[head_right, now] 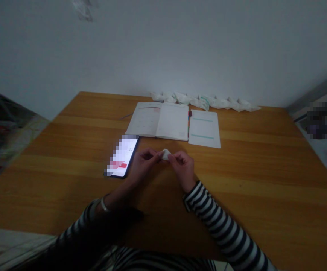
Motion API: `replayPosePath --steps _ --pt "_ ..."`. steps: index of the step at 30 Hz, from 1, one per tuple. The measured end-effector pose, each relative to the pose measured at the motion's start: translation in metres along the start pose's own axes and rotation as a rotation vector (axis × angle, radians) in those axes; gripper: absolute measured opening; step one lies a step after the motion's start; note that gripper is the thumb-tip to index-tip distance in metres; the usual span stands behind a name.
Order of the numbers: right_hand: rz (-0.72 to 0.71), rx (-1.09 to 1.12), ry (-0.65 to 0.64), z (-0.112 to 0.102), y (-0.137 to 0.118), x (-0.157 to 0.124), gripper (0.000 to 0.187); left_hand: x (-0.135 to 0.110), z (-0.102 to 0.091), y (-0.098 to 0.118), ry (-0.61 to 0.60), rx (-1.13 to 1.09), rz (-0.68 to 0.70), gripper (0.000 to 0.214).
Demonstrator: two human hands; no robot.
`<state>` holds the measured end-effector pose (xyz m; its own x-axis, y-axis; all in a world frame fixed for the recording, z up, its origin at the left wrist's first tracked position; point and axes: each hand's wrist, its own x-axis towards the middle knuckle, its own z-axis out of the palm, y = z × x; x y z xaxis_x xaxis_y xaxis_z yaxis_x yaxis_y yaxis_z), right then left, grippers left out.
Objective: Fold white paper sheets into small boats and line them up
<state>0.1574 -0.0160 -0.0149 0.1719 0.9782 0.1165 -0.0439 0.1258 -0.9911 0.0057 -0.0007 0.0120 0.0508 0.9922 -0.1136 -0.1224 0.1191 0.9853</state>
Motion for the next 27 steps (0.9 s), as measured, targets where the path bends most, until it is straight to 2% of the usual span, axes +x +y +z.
replayPosePath --steps 3,6,10,15,21,23,27 --pt "0.021 0.064 0.029 0.006 0.000 -0.002 0.030 0.000 0.001 0.000 0.010 -0.082 0.018 0.039" --pt "0.058 0.140 0.012 0.009 0.001 -0.003 0.034 0.000 0.002 -0.001 -0.038 -0.135 0.039 0.051" --pt "0.073 0.122 -0.032 0.007 0.001 -0.001 0.035 0.000 0.003 -0.008 -0.098 -0.053 0.066 0.041" --pt "0.076 0.081 -0.164 0.004 0.000 0.004 0.035 -0.001 0.001 -0.018 -0.257 0.032 -0.006 0.030" --pt "0.151 0.131 -0.241 0.009 -0.004 0.002 0.039 -0.005 0.001 -0.017 -0.233 -0.021 0.058 0.035" --pt "0.176 0.138 -0.275 0.010 -0.005 0.001 0.042 -0.007 0.001 -0.014 -0.256 -0.050 0.041 0.037" --pt "0.149 0.124 -0.271 0.008 -0.006 0.000 0.035 -0.009 0.001 -0.009 -0.314 -0.101 -0.066 0.046"
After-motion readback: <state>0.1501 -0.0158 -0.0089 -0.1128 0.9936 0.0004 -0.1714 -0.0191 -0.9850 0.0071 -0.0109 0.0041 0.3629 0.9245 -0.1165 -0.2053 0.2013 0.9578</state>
